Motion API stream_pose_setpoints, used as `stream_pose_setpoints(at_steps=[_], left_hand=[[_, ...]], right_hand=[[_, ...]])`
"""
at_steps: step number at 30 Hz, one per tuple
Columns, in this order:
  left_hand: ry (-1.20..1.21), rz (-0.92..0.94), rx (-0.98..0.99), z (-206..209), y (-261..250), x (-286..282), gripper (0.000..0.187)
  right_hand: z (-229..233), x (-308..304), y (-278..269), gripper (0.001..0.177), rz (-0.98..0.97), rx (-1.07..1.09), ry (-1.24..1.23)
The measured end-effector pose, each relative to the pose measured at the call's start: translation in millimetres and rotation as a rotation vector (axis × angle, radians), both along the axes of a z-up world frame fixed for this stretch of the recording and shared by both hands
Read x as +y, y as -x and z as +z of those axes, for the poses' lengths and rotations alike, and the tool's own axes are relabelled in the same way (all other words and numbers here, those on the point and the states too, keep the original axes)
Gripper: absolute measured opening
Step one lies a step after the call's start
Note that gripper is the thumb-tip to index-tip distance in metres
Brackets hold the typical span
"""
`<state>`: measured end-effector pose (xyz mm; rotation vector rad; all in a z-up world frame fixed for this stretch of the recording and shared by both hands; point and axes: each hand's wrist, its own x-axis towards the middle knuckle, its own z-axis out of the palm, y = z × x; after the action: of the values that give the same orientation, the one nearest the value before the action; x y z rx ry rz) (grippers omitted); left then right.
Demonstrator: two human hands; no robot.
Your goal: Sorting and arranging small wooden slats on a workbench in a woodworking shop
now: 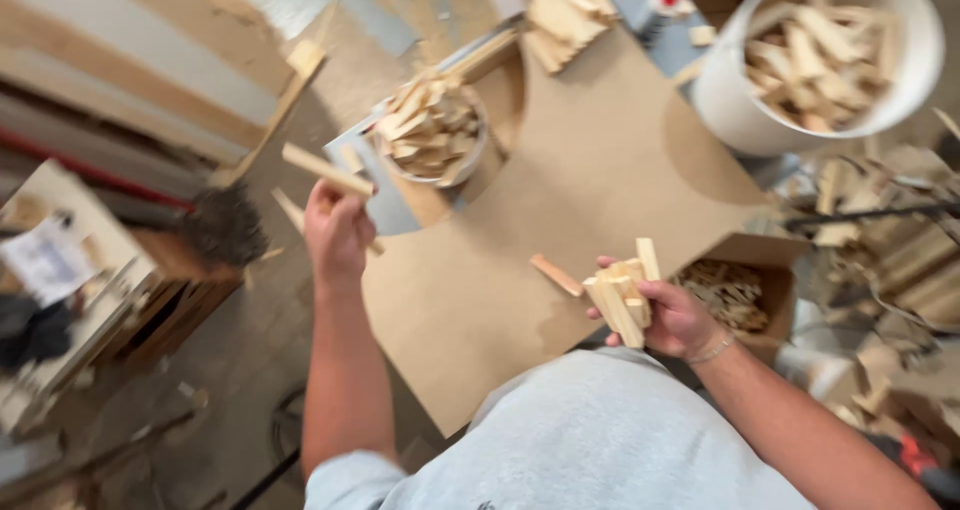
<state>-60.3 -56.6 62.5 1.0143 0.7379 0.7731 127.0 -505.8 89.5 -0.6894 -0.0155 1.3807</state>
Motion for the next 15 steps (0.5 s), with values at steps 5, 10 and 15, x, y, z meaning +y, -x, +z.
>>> stream_pose_setpoints(at_steps=[5,10,15], left_hand=[[-0.137,-0.328,0.158,22.9,3.3,-87.6,0.020],[-0.063,-0.642,0.181,19.9,-24.8,-172.3,0.016],[-0.008,-0.840,0.259,33.5,-50.2,-246.2,0.016]], right_hand=[[-5.9,-32.5,-3.3,0.068,-0.074,0.094,0.007],[-10.8,-84.4,-3.5,0.068,-0.228,0.132,0.030],[-42.9,-150.6,-13.3,0.070,-0.303,0.187,0.050]])
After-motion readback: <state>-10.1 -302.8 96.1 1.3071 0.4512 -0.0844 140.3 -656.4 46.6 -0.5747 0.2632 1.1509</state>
